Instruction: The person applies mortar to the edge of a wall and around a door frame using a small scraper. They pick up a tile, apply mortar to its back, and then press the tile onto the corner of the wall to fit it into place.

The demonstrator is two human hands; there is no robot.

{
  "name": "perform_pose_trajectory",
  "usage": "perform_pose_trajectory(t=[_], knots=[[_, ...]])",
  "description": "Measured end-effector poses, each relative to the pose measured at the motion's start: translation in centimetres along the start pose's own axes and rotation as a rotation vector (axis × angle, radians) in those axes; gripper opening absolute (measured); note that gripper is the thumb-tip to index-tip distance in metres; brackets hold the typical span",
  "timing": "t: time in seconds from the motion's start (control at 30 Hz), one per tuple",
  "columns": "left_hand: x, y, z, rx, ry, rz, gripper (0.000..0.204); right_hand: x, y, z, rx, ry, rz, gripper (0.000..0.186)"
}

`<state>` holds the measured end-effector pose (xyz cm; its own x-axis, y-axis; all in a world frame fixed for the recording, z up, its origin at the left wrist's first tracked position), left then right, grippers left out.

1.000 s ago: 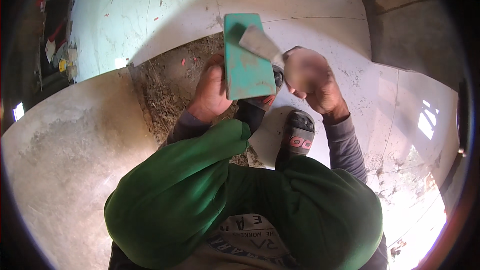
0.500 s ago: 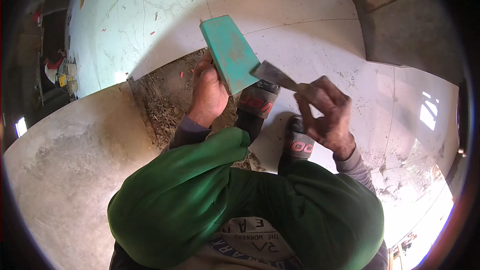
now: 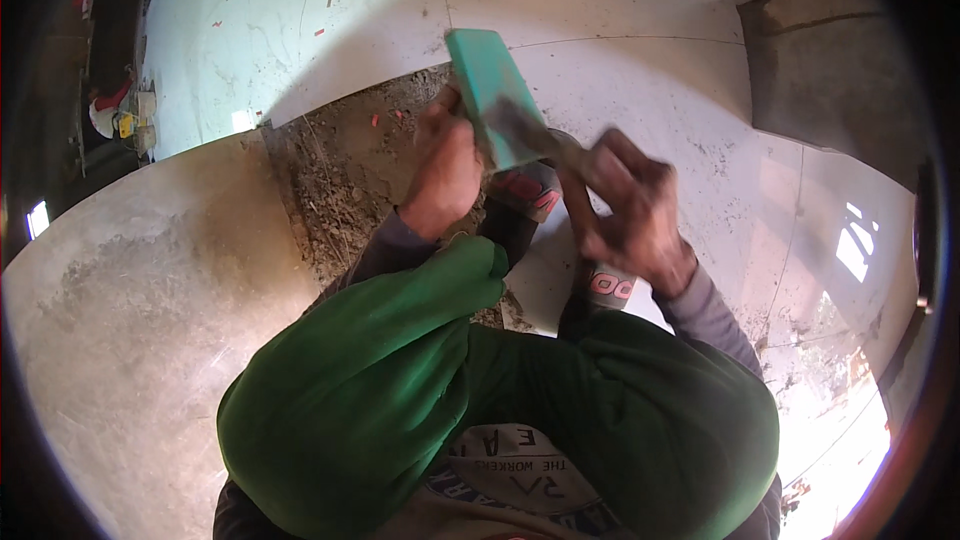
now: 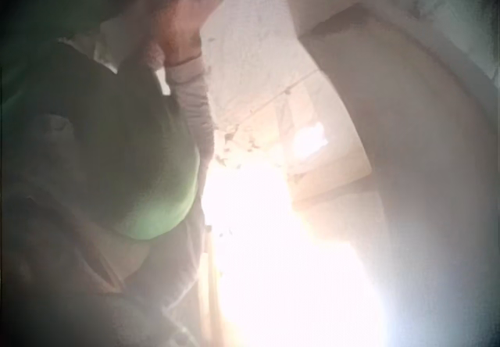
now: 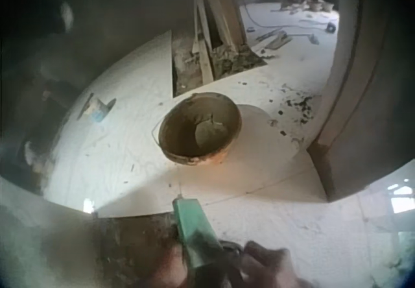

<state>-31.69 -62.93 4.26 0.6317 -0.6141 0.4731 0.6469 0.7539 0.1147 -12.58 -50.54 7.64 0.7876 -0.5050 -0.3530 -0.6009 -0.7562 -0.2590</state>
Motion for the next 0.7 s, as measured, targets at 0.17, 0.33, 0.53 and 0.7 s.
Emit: perform_pose_trajectory(t=[0.17, 0.33, 0.53, 0.7], knots=[[-0.3, 1.1, 0.3, -0.099, 0.056, 0.004, 0.022, -2.6, -0.7, 2.9, -0.027, 0.027, 0.169, 0.025], [-0.7, 0.3, 2.3, -0.495, 0.171, 0.32, 0.026, 1.4, -3.4, 0.6, -0.142, 0.036, 0.065, 0.019], [-0.7, 2.3, 1.2, -0.644, 0.214, 0.005, 0.021, 0.1, -4.2, 2.9, -0.427, 0.352, 0.058, 0.012], [-1.3, 2.0, 0.5, -0.571, 0.21, -0.031, 0.019, 0.2, -4.0, 2.4, -0.45, 0.342, -0.032, 0.012]])
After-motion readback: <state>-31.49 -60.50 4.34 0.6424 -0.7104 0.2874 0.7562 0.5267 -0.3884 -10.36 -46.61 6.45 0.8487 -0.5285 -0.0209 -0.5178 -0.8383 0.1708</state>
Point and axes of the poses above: each hand's wrist, its own x-axis away from the middle knuckle, its own y-axis out of the palm, z = x × y, the point moved 2 cm from there along -x, towards the middle knuckle, and after that the axes turned 12 degrees about -x, right-handed, at the moved point
